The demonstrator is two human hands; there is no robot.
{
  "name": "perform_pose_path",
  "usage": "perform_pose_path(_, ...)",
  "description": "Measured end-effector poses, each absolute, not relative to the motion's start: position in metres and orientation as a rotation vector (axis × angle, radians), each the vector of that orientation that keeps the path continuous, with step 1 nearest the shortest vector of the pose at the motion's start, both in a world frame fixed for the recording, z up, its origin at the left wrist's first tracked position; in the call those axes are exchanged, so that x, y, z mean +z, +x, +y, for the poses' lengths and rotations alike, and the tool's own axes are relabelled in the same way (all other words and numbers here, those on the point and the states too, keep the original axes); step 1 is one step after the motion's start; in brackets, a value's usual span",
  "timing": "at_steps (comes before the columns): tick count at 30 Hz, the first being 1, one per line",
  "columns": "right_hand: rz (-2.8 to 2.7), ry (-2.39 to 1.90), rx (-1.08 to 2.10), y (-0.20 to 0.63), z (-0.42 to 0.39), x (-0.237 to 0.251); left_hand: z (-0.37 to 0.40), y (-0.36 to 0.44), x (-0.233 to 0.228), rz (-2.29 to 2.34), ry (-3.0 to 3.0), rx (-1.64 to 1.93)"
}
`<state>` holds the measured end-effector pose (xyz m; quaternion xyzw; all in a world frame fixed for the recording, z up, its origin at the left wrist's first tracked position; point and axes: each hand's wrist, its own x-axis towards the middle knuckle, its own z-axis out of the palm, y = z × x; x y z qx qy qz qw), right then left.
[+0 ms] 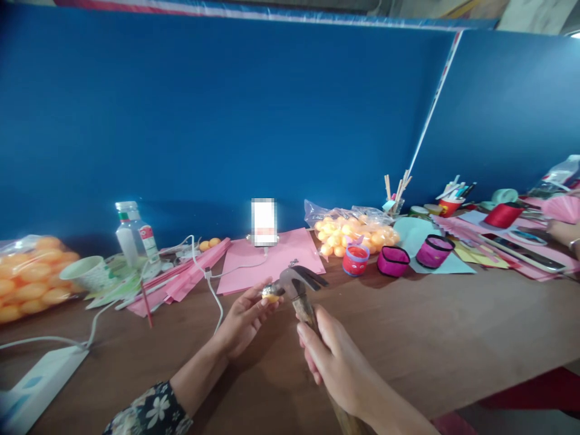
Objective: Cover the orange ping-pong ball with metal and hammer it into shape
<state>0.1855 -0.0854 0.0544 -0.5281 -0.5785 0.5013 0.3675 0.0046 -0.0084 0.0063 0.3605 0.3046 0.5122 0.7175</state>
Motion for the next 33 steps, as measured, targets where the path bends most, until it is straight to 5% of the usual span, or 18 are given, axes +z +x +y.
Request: perform_pose_path(33, -1.464, -1.332, 1.298, 0.1835, -0.086, 0.0509, -0.0045, 0.0015, 0.0049, 0.678, 0.69, 1.133)
